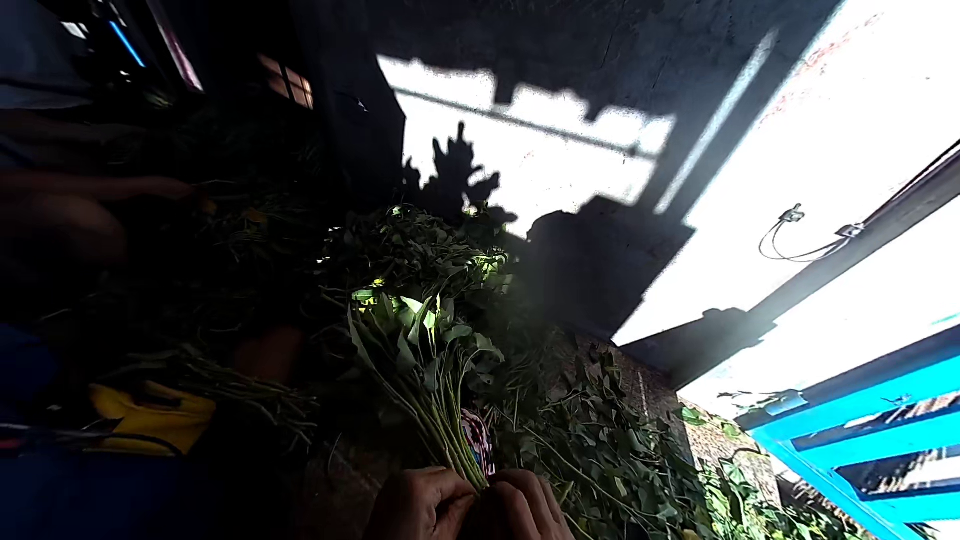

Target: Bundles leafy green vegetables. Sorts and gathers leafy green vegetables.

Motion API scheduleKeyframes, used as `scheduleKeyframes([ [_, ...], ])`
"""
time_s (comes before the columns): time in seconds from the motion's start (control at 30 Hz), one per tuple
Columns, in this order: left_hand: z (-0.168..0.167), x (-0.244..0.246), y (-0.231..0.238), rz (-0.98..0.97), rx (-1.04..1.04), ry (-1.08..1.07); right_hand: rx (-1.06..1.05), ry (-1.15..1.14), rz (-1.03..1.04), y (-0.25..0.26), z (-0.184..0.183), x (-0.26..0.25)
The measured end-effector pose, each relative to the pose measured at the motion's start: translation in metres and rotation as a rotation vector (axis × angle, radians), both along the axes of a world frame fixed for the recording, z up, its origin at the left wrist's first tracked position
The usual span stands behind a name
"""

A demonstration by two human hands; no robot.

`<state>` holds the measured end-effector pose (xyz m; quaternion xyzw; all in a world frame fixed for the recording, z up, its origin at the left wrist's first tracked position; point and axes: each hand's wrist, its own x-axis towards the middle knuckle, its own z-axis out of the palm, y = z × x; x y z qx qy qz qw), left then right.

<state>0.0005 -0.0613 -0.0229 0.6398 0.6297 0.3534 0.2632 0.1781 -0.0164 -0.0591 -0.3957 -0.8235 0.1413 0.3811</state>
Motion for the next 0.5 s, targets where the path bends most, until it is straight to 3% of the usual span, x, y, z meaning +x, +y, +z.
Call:
scheduleKeyframes([
  [0.1, -0.009, -0.007, 0.000, -0.024, 0.008, -0.214, 0.075, 0.010, 0.110, 0.003, -0.002, 0.001],
  [0.27, -0.012, -0.016, -0.002, -0.096, -0.015, -0.411, -0.081, 0.037, 0.196, 0.012, 0.002, -0.009],
  [0.33, -0.012, -0.012, -0.005, -0.061, 0.058, -0.315, -0.147, 0.014, 0.193, 0.016, 0.008, -0.015],
  [0.5, -0.029, 0.005, -0.015, 0.061, 0.429, 0.354, -0.258, -0.093, 0.251, 0.028, 0.017, -0.025],
])
